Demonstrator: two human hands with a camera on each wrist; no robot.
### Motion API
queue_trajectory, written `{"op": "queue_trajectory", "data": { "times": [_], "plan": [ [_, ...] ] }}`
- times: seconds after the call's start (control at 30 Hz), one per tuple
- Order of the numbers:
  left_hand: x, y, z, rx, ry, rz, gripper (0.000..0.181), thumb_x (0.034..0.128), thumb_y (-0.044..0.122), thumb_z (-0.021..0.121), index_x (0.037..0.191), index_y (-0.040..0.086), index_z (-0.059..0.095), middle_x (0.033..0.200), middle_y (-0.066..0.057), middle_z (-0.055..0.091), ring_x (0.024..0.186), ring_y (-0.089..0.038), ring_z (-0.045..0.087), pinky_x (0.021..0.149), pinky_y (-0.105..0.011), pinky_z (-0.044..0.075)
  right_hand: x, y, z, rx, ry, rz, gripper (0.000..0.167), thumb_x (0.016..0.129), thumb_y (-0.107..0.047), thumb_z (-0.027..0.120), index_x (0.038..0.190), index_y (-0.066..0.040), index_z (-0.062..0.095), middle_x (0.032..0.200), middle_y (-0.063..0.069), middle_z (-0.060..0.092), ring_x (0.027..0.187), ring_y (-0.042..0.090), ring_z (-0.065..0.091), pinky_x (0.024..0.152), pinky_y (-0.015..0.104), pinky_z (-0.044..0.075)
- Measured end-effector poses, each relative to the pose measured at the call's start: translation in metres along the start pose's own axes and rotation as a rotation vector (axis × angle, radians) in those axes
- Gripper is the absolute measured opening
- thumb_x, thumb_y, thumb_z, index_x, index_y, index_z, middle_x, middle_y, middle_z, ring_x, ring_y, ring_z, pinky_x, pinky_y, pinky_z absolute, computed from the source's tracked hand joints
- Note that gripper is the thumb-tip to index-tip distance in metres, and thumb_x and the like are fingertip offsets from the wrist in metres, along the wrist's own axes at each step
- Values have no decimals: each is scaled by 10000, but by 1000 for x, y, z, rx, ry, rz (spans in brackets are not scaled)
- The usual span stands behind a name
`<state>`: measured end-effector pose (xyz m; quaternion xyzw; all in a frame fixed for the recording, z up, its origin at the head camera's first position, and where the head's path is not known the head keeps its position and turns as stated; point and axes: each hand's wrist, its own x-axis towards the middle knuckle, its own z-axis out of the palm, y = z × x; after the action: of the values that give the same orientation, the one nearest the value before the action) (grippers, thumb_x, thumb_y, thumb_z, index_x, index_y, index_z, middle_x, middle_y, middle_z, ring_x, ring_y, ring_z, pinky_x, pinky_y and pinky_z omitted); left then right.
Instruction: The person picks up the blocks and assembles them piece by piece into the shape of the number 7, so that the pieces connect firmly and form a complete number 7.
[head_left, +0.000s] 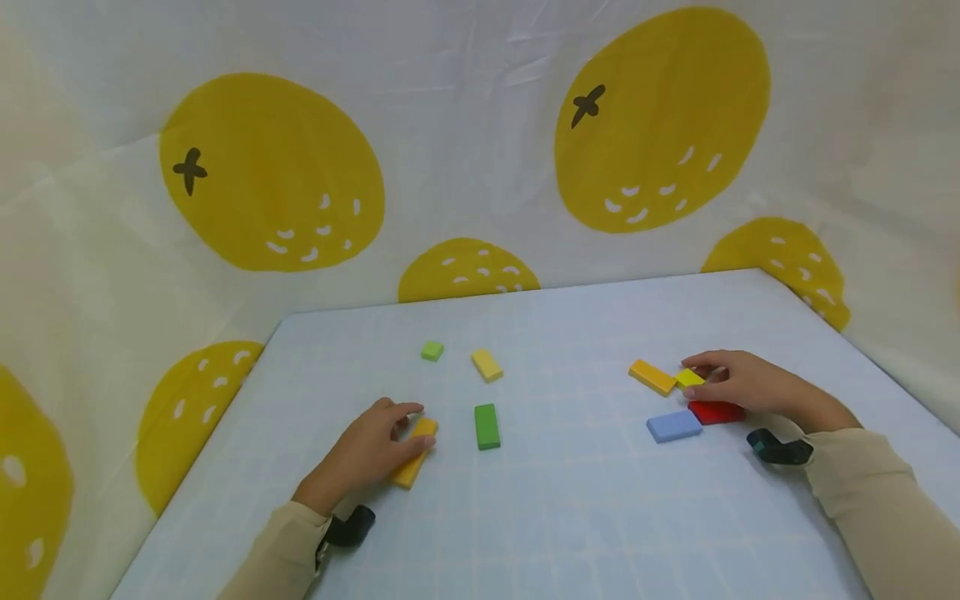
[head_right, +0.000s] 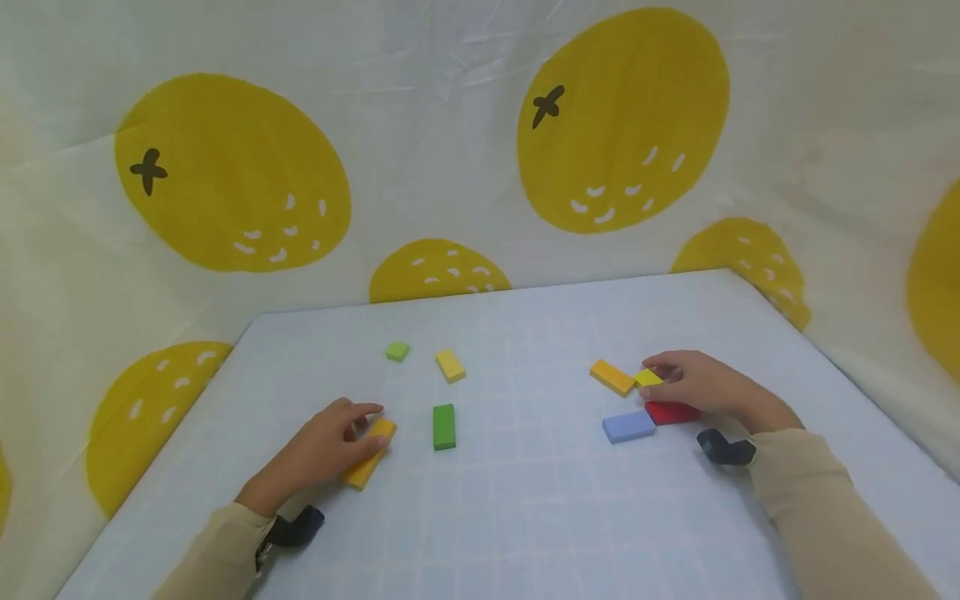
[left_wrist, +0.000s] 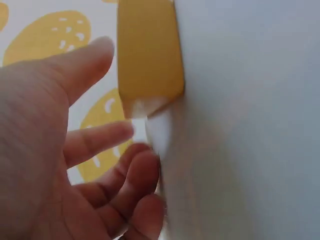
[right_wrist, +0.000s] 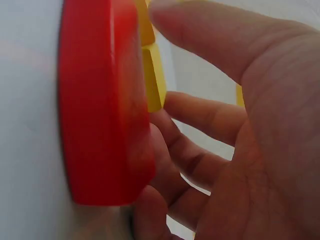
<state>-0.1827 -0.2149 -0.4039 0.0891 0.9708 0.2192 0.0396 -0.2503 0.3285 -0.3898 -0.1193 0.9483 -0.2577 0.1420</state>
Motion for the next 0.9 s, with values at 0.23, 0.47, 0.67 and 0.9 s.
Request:
{"op": "queue_trajectory", "data": {
  "times": [0.23, 0.47, 0.67, 0.9],
  "plan": [
    [17, 1, -7, -58, -95, -23, 409, 858, 486, 761, 1186, 247, 709, 889, 46, 584, 794, -149, 524, 683, -334, 444, 2, 1, -2, -16, -5, -19, 748, 873, -524, 724, 1411, -40, 534, 1229, 185, 566, 1017, 301, 552, 778, 384, 546],
    [16, -1, -2, -97, -59, -60, 342, 846, 473, 773, 1073, 229, 696, 825, 34, 555, 741, -147, 504, 621, -314, 384, -1, 6, 5, -4, 33, -21, 691, 913, -508, 688, 1417, -59, 542, 1275, 210, 545, 980, 274, 539, 733, 324, 518],
    [9, -2, -1, -77, -31, -61, 328, 848, 472, 774, 1057, 236, 686, 837, 47, 553, 746, -141, 499, 628, -315, 390, -2, 7, 13, -3, 48, 10, 648, 916, -528, 670, 1404, -111, 576, 1268, 202, 552, 1021, 303, 522, 770, 370, 541],
    [9, 5, 2, -56, 17, -30, 318, 841, 453, 787, 1075, 263, 683, 938, 68, 595, 824, -124, 545, 668, -322, 458, -6, 6, 10, -22, 61, 16, 656, 918, -525, 672, 1395, -84, 577, 1246, 207, 562, 1000, 302, 524, 758, 376, 535]
  ]
}}
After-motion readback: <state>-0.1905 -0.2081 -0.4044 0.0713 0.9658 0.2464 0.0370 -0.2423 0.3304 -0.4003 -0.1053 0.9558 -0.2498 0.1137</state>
